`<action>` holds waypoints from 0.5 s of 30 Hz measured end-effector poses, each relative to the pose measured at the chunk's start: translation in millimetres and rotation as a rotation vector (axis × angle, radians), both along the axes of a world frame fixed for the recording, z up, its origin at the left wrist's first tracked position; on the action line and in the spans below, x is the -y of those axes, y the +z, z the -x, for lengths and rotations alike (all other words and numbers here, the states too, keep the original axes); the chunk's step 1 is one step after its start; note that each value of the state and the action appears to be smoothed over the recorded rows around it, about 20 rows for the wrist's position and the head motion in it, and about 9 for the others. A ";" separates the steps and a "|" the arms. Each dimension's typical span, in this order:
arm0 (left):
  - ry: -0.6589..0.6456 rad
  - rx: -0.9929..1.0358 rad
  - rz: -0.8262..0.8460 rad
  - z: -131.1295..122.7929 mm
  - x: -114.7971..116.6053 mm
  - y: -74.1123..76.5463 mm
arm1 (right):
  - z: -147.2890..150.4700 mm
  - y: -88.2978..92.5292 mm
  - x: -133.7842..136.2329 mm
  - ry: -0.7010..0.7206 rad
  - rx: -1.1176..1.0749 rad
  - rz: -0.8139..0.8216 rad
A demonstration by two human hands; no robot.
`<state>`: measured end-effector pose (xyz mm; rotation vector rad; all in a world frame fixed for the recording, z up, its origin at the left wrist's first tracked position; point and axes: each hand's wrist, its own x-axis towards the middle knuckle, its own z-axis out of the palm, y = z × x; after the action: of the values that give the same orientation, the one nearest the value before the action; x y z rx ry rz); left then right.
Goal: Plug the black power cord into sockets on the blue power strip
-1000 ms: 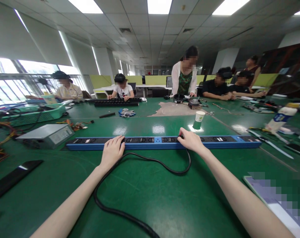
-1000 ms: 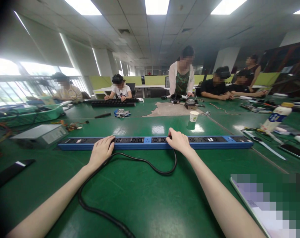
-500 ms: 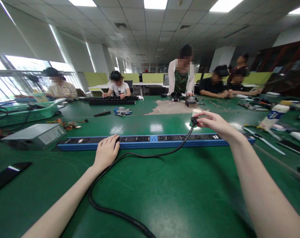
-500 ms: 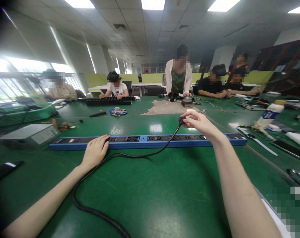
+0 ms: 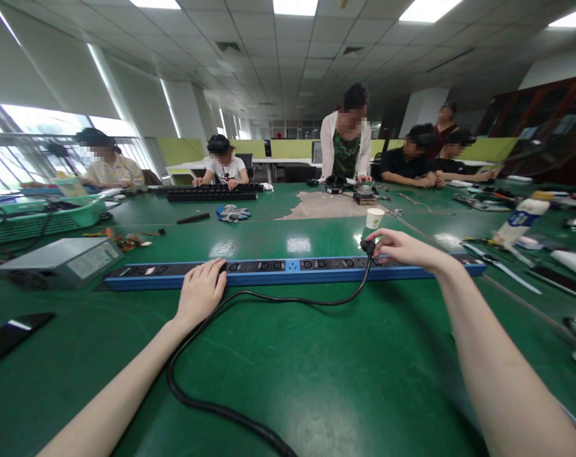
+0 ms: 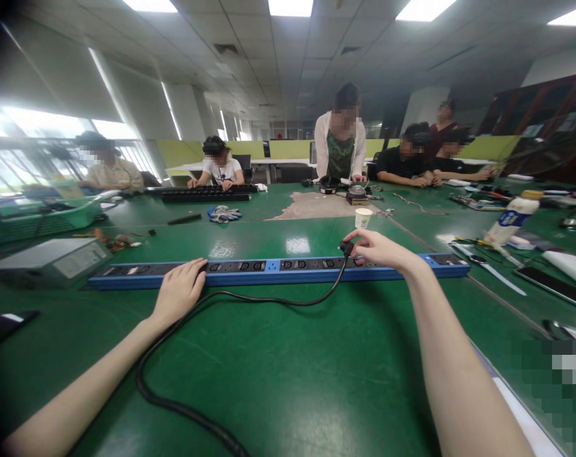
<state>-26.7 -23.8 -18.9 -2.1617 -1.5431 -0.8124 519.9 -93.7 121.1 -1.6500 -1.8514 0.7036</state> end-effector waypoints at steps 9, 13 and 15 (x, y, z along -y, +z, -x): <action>0.001 0.000 -0.008 -0.8 0.0 0.4 | -5.1 -0.6 -4.0 -0.157 0.630 -0.342; -0.008 0.002 -0.012 -0.3 0.7 0.0 | 9.5 -5.6 -6.8 -0.227 0.657 -0.378; -0.011 0.007 -0.012 -0.2 1.1 -0.1 | 18.0 -12.2 -10.7 -0.328 0.704 -0.371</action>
<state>-26.6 -24.8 -19.0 -2.1631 -1.5274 -0.8317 501.9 -83.0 109.0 -2.0116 -1.9081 -0.3972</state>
